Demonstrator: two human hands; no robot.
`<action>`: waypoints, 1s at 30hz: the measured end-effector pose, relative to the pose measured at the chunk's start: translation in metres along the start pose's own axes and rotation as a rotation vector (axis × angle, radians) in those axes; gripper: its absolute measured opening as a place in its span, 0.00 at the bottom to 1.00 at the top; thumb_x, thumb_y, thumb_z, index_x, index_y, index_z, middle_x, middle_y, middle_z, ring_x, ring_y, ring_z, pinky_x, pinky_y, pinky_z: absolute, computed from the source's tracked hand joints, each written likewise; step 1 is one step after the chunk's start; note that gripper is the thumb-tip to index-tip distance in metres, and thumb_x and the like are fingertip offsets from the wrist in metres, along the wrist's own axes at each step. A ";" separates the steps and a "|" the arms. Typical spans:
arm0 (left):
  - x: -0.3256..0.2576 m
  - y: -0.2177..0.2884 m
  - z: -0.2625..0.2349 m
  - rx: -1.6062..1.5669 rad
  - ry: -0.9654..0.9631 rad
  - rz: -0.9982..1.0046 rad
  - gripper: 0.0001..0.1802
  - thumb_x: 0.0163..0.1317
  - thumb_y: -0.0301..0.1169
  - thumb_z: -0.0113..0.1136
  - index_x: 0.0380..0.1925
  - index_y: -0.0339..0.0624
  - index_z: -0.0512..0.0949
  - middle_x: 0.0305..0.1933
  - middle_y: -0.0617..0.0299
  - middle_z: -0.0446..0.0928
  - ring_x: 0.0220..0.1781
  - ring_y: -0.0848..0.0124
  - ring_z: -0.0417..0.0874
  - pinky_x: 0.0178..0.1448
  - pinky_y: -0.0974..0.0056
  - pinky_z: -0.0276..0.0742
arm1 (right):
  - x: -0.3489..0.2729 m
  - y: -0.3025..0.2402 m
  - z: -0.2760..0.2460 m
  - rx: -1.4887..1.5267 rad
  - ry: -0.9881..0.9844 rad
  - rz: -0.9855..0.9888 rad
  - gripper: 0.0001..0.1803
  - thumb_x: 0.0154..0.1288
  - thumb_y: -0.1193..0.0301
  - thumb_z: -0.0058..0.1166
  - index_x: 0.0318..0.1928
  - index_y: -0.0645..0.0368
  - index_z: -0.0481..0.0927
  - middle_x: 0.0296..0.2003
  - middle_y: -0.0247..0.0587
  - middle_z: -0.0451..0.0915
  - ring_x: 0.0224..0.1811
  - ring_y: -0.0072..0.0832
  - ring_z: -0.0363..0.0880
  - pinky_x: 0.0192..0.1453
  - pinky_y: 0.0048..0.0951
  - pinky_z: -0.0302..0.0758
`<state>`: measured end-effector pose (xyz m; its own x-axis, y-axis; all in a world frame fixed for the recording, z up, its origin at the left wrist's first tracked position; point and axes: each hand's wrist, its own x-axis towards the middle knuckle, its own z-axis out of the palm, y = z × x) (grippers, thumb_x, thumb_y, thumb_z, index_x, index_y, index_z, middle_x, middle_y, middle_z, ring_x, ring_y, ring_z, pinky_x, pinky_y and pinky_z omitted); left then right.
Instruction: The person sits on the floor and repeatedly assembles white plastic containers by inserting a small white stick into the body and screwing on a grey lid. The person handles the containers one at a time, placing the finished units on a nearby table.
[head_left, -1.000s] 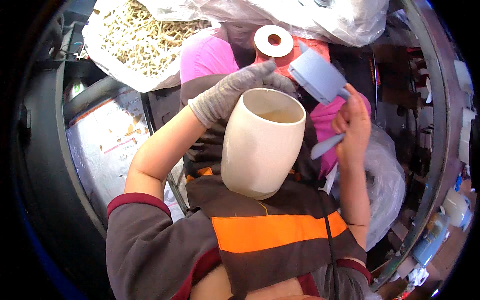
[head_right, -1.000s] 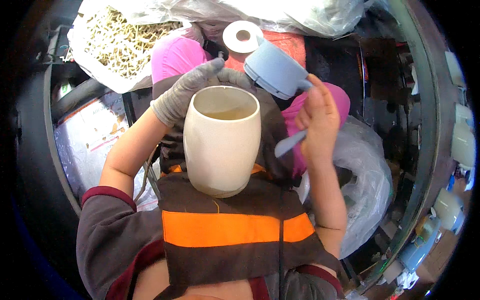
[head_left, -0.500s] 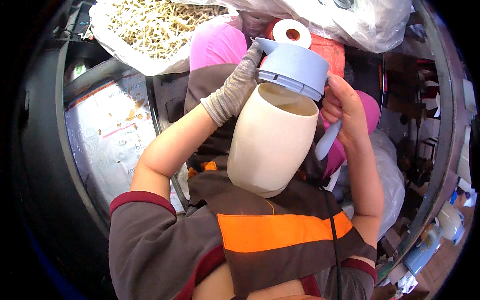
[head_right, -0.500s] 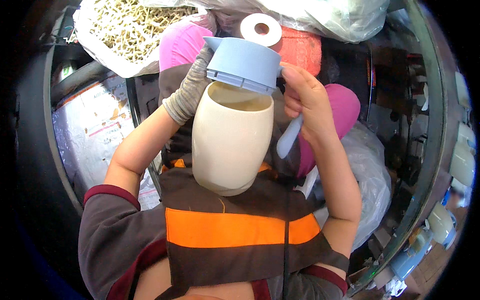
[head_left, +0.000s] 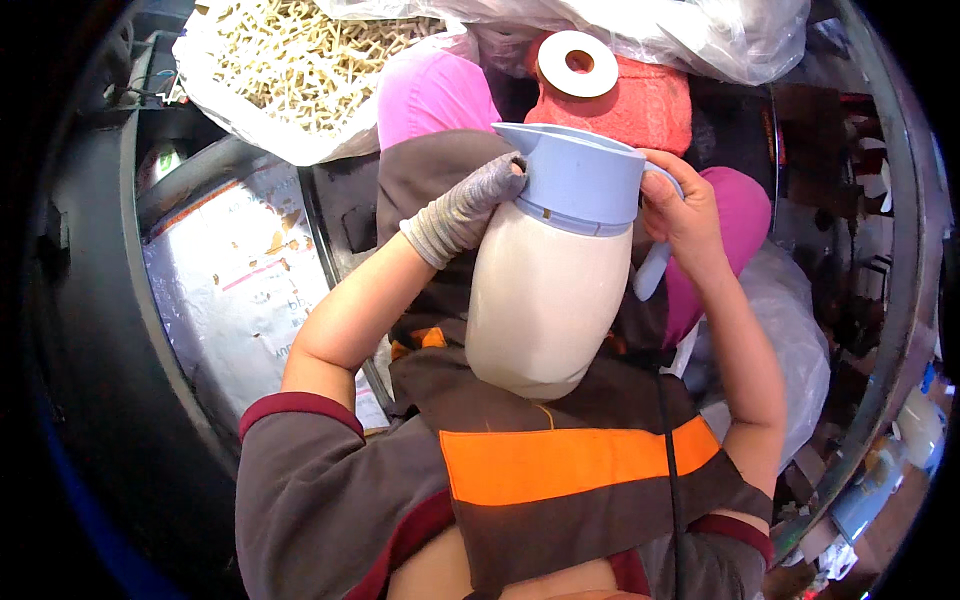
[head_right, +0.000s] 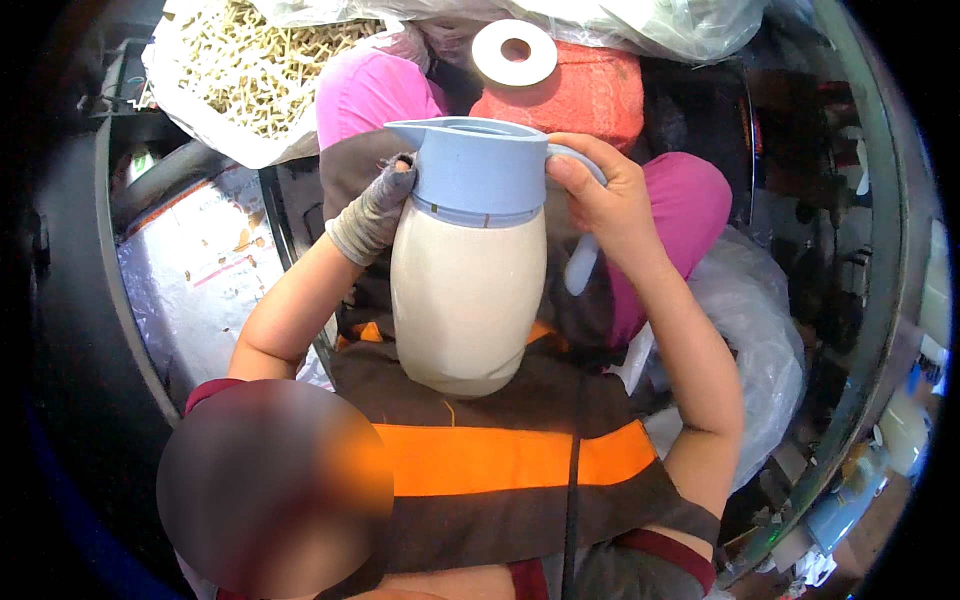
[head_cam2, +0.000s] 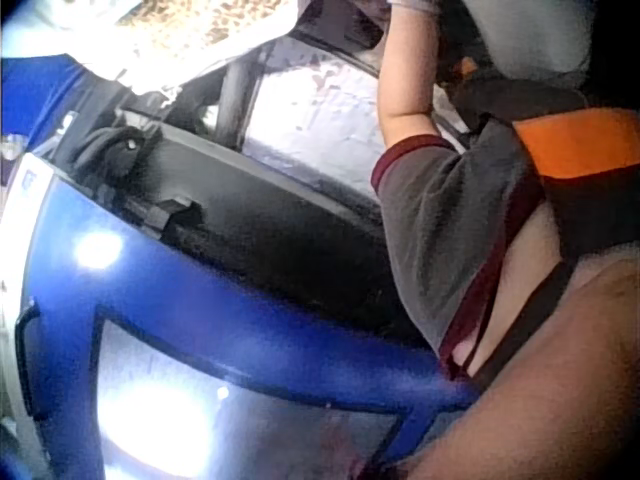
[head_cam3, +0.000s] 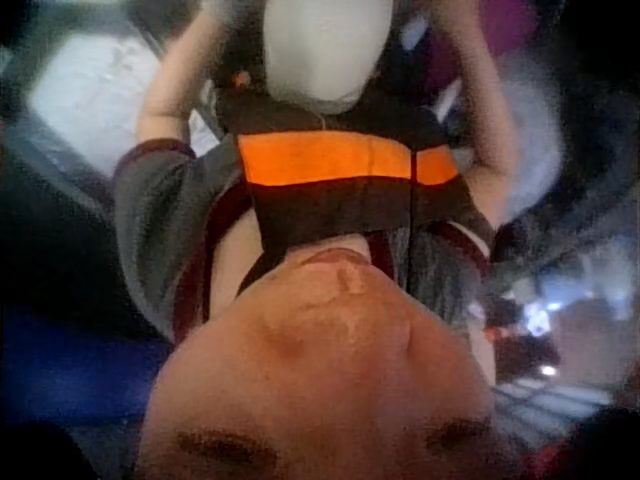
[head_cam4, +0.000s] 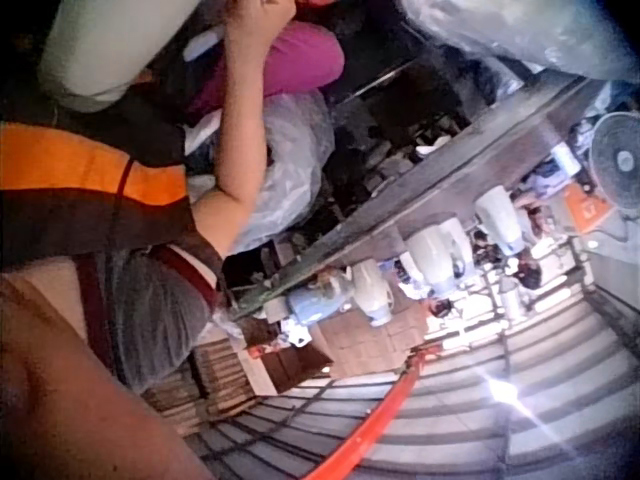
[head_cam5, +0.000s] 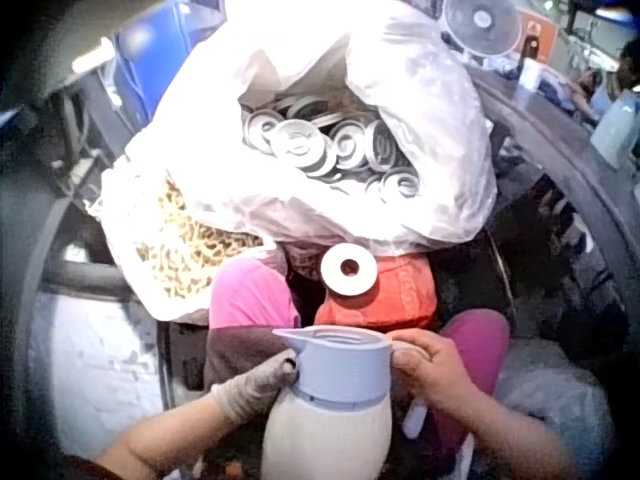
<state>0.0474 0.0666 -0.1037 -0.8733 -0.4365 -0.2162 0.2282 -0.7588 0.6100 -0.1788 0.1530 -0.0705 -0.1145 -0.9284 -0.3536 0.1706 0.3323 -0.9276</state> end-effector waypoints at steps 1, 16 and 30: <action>0.000 0.000 -0.002 0.008 -0.024 0.002 0.43 0.50 0.55 0.66 0.59 0.39 0.65 0.56 0.59 0.72 0.57 0.71 0.72 0.62 0.63 0.69 | 0.000 0.000 0.000 -0.010 0.000 -0.010 0.15 0.63 0.64 0.57 0.48 0.57 0.79 0.23 0.23 0.73 0.17 0.09 0.62 0.18 0.14 0.56; -0.008 0.023 0.033 0.370 0.076 -0.089 0.32 0.55 0.43 0.62 0.56 0.36 0.67 0.50 0.62 0.73 0.52 0.76 0.72 0.57 0.69 0.67 | 0.000 0.011 -0.004 -0.112 -0.040 -0.050 0.16 0.64 0.60 0.54 0.46 0.56 0.78 0.25 0.25 0.73 0.20 0.10 0.64 0.22 0.15 0.58; 0.069 0.080 0.023 0.767 0.011 0.008 0.31 0.56 0.43 0.61 0.55 0.35 0.70 0.51 0.56 0.75 0.55 0.65 0.75 0.60 0.60 0.70 | -0.031 -0.035 -0.059 0.050 -0.254 0.183 0.16 0.58 0.61 0.51 0.23 0.61 0.72 0.14 0.30 0.67 0.10 0.14 0.58 0.19 0.19 0.58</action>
<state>-0.0050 -0.0132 -0.0522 -0.8679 -0.4481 -0.2144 -0.1315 -0.2089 0.9691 -0.2391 0.1795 -0.0341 0.1699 -0.8680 -0.4667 0.2140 0.4948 -0.8423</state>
